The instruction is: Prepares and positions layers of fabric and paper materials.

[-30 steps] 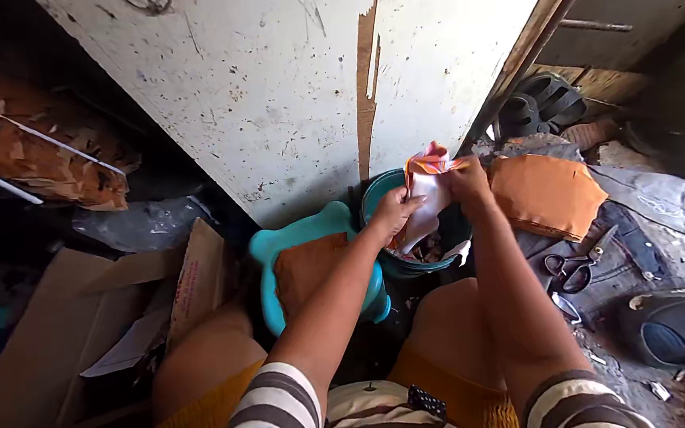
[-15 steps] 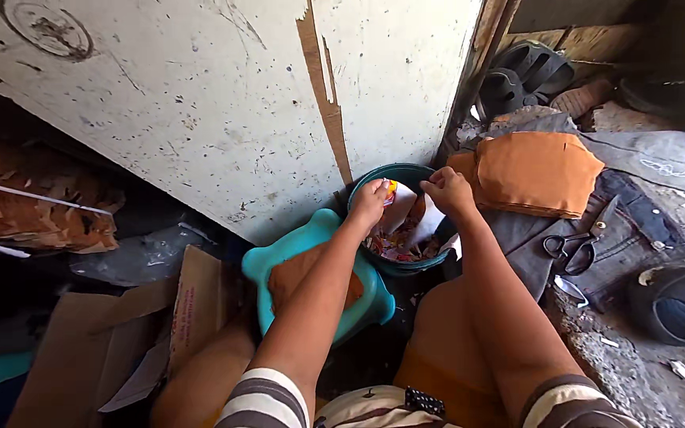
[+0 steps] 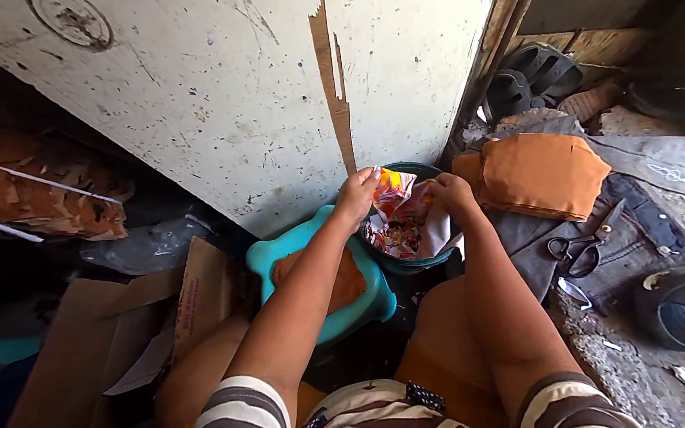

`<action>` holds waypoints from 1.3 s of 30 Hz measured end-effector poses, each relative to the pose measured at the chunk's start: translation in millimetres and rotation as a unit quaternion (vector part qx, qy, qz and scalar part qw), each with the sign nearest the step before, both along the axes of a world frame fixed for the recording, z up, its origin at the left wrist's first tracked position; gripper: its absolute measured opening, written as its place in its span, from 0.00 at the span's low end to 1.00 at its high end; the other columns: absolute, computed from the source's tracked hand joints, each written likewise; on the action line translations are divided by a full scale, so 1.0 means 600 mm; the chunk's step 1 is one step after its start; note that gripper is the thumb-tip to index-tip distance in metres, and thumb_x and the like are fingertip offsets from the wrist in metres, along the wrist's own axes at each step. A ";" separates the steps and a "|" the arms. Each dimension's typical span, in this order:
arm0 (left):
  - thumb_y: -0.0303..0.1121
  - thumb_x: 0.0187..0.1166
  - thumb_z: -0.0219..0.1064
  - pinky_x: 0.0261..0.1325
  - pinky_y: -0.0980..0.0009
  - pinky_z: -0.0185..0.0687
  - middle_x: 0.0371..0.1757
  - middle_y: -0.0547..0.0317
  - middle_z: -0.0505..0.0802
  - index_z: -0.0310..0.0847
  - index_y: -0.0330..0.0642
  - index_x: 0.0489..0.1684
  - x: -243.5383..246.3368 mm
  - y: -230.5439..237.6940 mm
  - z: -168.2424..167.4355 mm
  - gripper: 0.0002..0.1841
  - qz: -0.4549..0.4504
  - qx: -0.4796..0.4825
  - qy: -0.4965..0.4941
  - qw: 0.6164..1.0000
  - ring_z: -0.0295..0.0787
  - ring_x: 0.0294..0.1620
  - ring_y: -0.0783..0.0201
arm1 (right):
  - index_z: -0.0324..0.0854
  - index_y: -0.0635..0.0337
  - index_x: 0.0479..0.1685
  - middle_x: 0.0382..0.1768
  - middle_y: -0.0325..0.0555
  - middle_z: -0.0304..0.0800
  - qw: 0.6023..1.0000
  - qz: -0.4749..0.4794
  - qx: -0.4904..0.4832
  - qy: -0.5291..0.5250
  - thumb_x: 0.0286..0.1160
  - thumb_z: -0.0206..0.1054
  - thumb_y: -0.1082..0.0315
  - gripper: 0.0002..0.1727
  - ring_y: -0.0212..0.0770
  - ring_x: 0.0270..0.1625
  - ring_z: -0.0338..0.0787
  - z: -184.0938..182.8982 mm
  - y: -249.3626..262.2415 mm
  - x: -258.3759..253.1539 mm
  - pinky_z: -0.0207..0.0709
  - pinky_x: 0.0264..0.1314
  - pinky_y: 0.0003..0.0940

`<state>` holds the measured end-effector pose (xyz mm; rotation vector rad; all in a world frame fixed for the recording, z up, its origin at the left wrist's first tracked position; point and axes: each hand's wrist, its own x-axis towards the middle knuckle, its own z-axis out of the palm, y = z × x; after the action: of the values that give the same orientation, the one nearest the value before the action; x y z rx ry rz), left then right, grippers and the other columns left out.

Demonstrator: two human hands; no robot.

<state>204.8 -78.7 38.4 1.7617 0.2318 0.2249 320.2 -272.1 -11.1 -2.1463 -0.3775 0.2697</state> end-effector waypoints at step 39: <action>0.25 0.79 0.70 0.73 0.55 0.78 0.57 0.46 0.92 0.90 0.36 0.53 -0.429 0.181 -0.144 0.09 -0.047 0.249 0.230 0.940 0.87 0.64 0.53 | 0.88 0.68 0.53 0.51 0.59 0.93 0.820 0.562 -0.108 -0.009 0.81 0.64 0.72 0.12 0.55 0.59 0.91 -0.080 0.247 -0.302 0.77 0.68 0.59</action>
<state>-52.7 29.6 -48.2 2.3119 0.4546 -0.2267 139.2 -123.7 -59.0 -1.8769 -1.6820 0.9833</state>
